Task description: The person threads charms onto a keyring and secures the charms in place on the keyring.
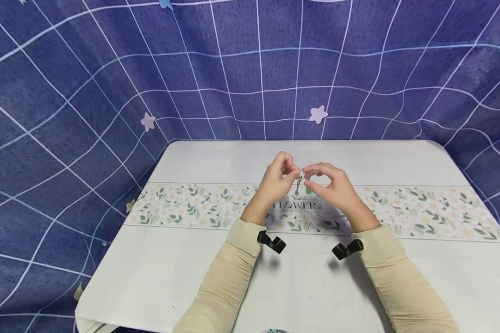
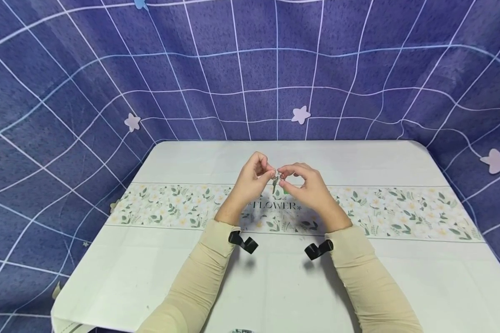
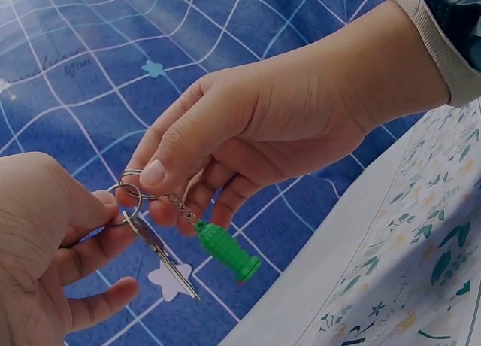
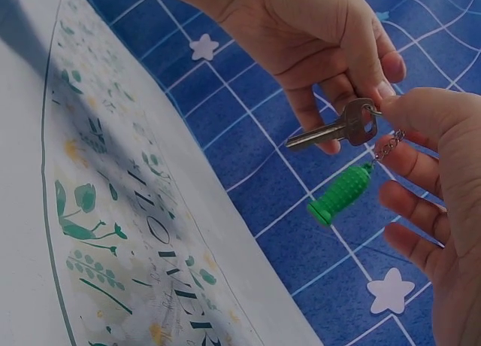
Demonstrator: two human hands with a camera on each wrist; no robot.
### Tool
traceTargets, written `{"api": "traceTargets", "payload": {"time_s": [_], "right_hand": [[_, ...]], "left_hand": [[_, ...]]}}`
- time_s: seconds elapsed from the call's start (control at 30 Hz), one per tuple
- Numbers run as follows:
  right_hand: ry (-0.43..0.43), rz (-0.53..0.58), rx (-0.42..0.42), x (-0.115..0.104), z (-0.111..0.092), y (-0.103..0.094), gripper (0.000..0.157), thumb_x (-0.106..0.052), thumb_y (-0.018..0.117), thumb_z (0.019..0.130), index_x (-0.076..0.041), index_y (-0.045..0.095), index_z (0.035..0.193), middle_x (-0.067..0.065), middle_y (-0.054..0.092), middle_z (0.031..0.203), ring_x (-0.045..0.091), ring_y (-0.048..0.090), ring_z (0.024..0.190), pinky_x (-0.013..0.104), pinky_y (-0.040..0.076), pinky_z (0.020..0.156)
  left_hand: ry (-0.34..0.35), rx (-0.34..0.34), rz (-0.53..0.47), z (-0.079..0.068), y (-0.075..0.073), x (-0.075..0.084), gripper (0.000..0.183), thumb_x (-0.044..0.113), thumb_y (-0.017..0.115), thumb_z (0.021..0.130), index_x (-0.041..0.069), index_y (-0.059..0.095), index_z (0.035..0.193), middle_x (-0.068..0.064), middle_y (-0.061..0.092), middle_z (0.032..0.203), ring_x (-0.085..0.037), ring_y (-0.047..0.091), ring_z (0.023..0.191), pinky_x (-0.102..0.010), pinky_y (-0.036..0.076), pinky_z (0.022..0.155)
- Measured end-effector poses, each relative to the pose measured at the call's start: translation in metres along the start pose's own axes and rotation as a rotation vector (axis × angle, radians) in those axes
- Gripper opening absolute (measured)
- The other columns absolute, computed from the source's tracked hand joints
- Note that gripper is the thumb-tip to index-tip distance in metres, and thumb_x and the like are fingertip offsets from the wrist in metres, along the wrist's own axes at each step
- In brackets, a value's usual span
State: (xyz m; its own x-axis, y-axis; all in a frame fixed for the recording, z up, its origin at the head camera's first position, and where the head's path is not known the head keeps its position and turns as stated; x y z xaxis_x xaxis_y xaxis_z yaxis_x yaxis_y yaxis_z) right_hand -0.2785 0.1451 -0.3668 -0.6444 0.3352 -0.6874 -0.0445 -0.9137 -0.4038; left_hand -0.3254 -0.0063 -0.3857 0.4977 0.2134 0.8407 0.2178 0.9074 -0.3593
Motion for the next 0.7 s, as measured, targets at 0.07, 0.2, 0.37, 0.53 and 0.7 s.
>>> {"api": "traceTargets", "payload": {"time_s": [0.07, 0.2, 0.37, 0.53, 0.7], "right_hand": [[0.001, -0.003, 0.002, -0.0004, 0.0000, 0.0001, 0.028, 0.010, 0.075, 0.083, 0.008, 0.070, 0.110, 0.022, 0.071, 0.095, 0.034, 0.062, 0.093, 0.041, 0.047, 0.088], [0.006, -0.007, 0.009, -0.0012, 0.0002, -0.0001, 0.026, 0.009, 0.076, 0.083, 0.009, 0.070, 0.108, 0.022, 0.071, 0.096, 0.034, 0.062, 0.092, 0.045, 0.047, 0.088], [0.032, -0.015, 0.011, -0.0001, 0.0010, 0.0003, 0.023, 0.007, 0.076, 0.083, 0.009, 0.070, 0.105, 0.023, 0.071, 0.096, 0.032, 0.062, 0.092, 0.049, 0.046, 0.088], [0.058, -0.025, 0.006, 0.0022, 0.0006, 0.0010, 0.022, 0.006, 0.077, 0.084, 0.009, 0.070, 0.105, 0.023, 0.071, 0.097, 0.028, 0.062, 0.093, 0.043, 0.046, 0.089], [0.038, -0.009, -0.021, 0.0023, 0.0004, 0.0010, 0.031, 0.008, 0.076, 0.084, 0.008, 0.069, 0.114, 0.023, 0.071, 0.099, 0.032, 0.063, 0.094, 0.043, 0.047, 0.089]], "left_hand": [[0.002, -0.001, 0.000, 0.0002, 0.0000, 0.0005, 0.026, -0.002, 0.061, 0.098, 0.008, 0.038, 0.095, -0.013, 0.071, 0.094, -0.021, 0.068, 0.091, -0.029, 0.051, 0.082], [-0.001, -0.001, -0.005, 0.0008, 0.0003, 0.0008, 0.025, -0.002, 0.062, 0.098, 0.008, 0.039, 0.095, -0.013, 0.071, 0.093, -0.020, 0.067, 0.090, -0.028, 0.050, 0.081], [0.001, 0.001, -0.007, 0.0015, 0.0002, 0.0017, 0.025, -0.004, 0.062, 0.097, 0.008, 0.039, 0.094, -0.013, 0.070, 0.092, -0.019, 0.066, 0.087, -0.026, 0.049, 0.079], [0.007, 0.000, -0.001, 0.0017, 0.0006, 0.0030, 0.026, -0.005, 0.062, 0.096, 0.008, 0.039, 0.093, -0.014, 0.069, 0.092, -0.019, 0.066, 0.086, -0.024, 0.048, 0.079], [-0.003, 0.007, 0.001, 0.0020, 0.0001, 0.0027, 0.027, -0.004, 0.062, 0.096, 0.008, 0.038, 0.094, -0.014, 0.069, 0.092, -0.018, 0.064, 0.085, -0.024, 0.048, 0.077]]}}
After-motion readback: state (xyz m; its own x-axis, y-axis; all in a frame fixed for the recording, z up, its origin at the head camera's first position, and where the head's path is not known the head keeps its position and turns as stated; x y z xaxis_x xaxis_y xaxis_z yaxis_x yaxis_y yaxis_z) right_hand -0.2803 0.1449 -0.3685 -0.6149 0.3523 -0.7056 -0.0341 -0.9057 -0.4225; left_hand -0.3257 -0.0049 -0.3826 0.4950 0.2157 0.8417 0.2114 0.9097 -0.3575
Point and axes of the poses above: each hand's wrist, its own z-axis towards the middle knuckle, its own y-axis out of the palm, x = y × z, the point moved 6 cm from there along z, towards the middle knuckle
